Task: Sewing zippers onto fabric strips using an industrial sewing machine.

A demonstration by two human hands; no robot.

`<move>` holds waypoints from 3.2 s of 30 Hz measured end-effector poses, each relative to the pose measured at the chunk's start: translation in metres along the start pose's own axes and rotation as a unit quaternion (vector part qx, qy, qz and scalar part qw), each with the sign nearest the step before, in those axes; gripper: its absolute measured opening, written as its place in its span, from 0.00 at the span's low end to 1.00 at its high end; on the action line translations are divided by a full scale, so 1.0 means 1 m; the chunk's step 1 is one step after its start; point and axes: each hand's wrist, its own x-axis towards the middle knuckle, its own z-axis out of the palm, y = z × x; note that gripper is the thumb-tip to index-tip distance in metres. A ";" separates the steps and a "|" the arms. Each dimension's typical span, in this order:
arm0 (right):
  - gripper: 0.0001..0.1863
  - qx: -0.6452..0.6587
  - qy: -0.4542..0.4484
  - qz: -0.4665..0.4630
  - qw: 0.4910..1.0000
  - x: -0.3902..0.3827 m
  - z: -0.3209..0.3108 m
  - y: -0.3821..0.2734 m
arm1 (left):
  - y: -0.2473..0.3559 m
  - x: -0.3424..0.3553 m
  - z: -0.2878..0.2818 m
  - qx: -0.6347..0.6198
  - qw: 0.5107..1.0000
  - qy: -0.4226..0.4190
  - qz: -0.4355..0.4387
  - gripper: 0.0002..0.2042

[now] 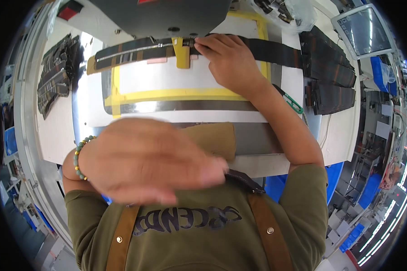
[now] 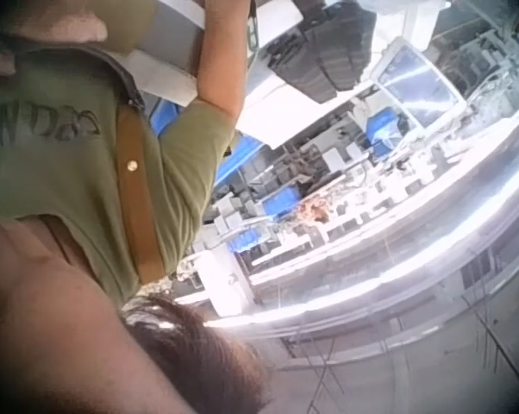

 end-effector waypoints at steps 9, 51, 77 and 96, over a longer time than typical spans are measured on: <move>0.23 -0.026 0.009 0.003 1.000 -0.002 0.007 0.007 | 0.032 -0.014 0.006 0.124 0.991 0.005 0.058 0.18; 0.22 -0.007 -0.039 0.029 0.999 0.005 -0.012 -0.005 | -0.116 -0.057 -0.047 0.515 0.831 -0.003 -0.211 0.24; 0.21 -0.008 -0.042 0.028 0.999 0.004 -0.013 -0.004 | -0.116 -0.059 -0.044 0.538 0.818 -0.010 -0.202 0.24; 0.22 -0.005 -0.043 0.042 0.998 0.004 -0.011 -0.003 | -0.121 -0.060 -0.047 0.539 0.822 0.001 -0.183 0.24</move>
